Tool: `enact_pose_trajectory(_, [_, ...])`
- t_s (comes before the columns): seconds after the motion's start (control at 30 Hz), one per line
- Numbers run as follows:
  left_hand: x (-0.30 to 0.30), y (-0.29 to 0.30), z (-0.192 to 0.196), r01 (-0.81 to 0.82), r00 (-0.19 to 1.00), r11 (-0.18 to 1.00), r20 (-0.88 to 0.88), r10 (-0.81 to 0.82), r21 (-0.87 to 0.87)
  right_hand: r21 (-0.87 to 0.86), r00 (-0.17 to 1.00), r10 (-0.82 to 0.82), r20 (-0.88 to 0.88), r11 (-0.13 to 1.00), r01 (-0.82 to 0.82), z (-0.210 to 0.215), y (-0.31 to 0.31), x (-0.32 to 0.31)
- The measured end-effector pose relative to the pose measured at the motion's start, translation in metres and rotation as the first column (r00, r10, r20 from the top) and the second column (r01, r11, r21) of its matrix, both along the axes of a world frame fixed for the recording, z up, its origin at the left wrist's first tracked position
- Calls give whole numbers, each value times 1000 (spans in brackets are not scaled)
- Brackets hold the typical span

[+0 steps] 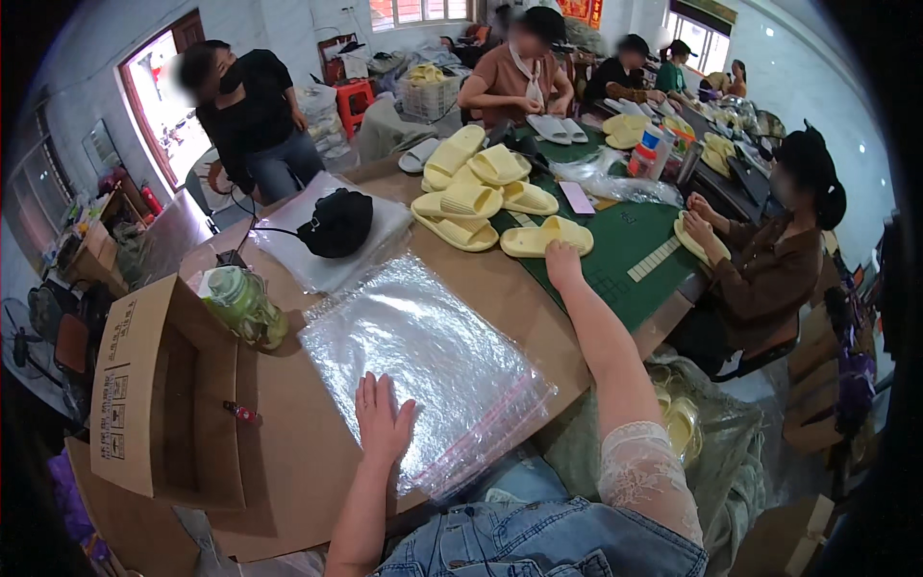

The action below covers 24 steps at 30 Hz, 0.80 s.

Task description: The person repeatedly picks up pairs of yellow and black slippers from a pile on a table, places them onto a sheet of bubble wrap, and wraps them. The wrapped pairs are then placed into a large sack. The task is performed in a repetitive, one-at-a-time manner.

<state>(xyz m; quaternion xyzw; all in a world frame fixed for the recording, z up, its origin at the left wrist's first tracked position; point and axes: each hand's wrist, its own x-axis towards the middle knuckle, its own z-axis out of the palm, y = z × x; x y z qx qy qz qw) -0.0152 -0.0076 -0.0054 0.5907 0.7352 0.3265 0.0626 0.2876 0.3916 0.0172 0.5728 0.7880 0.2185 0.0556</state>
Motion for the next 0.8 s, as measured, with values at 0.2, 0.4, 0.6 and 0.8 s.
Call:
enact_pose_trajectory(0.2, [2,-3,4,-21,1000,999,20,22,-49,6,966,257,39,966,-258,-1,-43,-3])
enact_pose_trajectory(0.4, [1,-3,0,-3,1000,999,3,3,-34,-76,928,369,-55,925,-373,-1,-148,-4])
enact_pose_trajectory(0.6, [0,0,-2,2,1000,1000,-17,-2,-22,-168,881,335,-334,898,-406,29,-195,-15])
enact_pose_trajectory(0.8, [-2,0,-2,29,1000,999,4,-29,-14,-130,741,363,-565,848,-514,35,-175,-20])
